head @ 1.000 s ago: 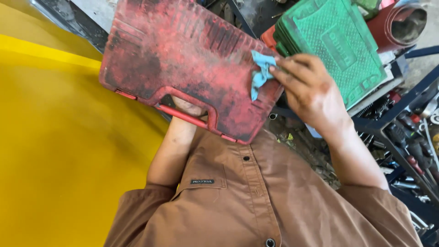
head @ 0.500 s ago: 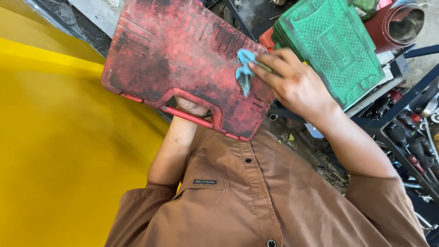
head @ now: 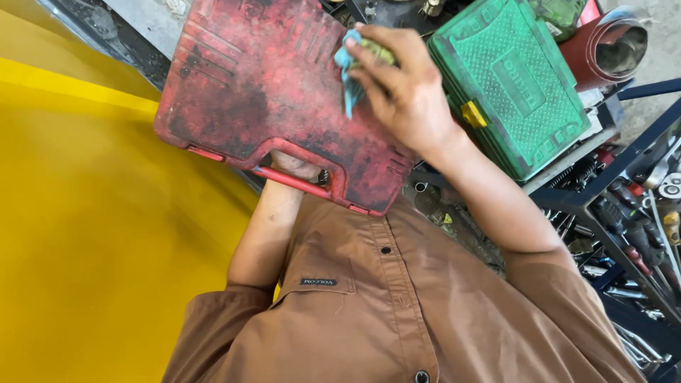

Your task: Wiping down toolboxes and mechanical components with a cloth in an auto repair shop.

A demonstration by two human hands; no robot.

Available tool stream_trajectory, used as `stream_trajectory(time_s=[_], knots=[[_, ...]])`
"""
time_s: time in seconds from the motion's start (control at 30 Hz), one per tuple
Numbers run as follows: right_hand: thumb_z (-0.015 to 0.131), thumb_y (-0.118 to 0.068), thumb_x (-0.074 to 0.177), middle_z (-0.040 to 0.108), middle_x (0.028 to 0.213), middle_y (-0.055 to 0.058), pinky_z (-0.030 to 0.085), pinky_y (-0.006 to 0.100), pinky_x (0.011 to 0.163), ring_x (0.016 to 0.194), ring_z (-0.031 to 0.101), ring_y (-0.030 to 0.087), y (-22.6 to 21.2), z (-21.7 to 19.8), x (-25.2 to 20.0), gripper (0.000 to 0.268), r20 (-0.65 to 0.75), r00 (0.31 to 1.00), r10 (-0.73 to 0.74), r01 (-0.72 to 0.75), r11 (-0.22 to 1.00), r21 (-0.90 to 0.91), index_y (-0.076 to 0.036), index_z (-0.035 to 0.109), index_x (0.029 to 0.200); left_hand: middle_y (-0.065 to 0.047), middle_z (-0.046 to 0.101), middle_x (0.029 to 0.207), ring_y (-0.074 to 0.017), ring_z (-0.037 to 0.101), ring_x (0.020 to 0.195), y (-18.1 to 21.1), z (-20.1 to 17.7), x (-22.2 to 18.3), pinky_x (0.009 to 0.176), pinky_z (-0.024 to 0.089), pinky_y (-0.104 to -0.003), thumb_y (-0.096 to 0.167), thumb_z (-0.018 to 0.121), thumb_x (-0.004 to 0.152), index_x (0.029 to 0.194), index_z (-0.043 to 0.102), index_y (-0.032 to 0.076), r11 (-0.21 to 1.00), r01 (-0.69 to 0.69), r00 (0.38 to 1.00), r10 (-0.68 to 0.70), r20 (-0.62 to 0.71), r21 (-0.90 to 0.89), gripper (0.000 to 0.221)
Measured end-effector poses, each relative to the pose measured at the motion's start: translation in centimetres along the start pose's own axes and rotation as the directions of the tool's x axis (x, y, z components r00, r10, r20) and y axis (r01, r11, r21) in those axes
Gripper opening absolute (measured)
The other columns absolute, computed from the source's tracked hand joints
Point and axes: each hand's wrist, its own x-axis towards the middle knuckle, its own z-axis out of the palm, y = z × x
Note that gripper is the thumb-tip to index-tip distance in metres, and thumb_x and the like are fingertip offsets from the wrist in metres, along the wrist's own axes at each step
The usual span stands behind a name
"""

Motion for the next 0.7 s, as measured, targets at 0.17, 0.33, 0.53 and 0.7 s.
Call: stream_trajectory(time_s=[0.17, 0.33, 0.53, 0.7], knots=[[0.075, 0.005, 0.09, 0.063, 0.135, 0.018, 0.057, 0.045, 0.103, 0.121, 0.063, 0.037, -1.0, -0.1, -2.1, 0.047, 0.084, 0.992, -0.096, 0.1, 0.994, -0.034, 0.0, 0.069, 0.137, -0.017, 0.053, 0.15, -0.0328, 0.056, 0.135, 0.8, -0.7, 1.1, 0.116, 0.045, -0.05, 0.053, 0.047, 0.109, 0.157, 0.044, 0.007, 0.992, 0.11, 0.994, -0.109, 0.019, -0.054, 0.067], [0.076, 0.001, 0.081, 0.066, 0.132, 0.018, 0.059, 0.044, 0.098, 0.117, 0.066, 0.035, 0.1, -1.1, -1.1, 0.052, 0.154, 0.939, -0.307, 0.311, 0.951, 0.004, 0.001, 0.069, 0.133, -0.019, 0.055, 0.151, -0.0357, 0.057, 0.136, 0.8, 4.3, 2.2, 0.118, 0.047, -0.053, 0.057, 0.045, 0.107, 0.155, 0.046, 0.006, 0.982, 0.135, 0.991, -0.132, 0.027, -0.136, 0.07], [0.077, -0.004, 0.076, 0.064, 0.125, 0.014, 0.054, 0.048, 0.09, 0.113, 0.065, 0.036, -1.3, 0.4, -2.2, 0.05, 0.104, 0.962, -0.255, 0.252, 0.967, 0.033, 0.002, 0.069, 0.125, -0.016, 0.053, 0.154, -0.0358, 0.053, 0.14, 0.7, 0.9, 3.2, 0.12, 0.045, -0.053, 0.055, 0.044, 0.101, 0.153, 0.045, 0.006, 0.995, -0.017, 0.993, 0.005, -0.116, -0.102, 0.071], [0.073, 0.0, 0.08, 0.064, 0.13, 0.014, 0.054, 0.045, 0.103, 0.122, 0.062, 0.035, -0.4, 1.3, -1.8, 0.04, 0.192, 0.97, -0.15, 0.147, 0.989, 0.028, -0.002, 0.071, 0.12, -0.02, 0.06, 0.143, -0.0381, 0.063, 0.127, 0.9, 1.2, 2.5, 0.11, 0.053, -0.053, 0.058, 0.044, 0.1, 0.149, 0.046, 0.004, 0.997, 0.036, 0.99, -0.044, -0.133, -0.063, 0.074]])
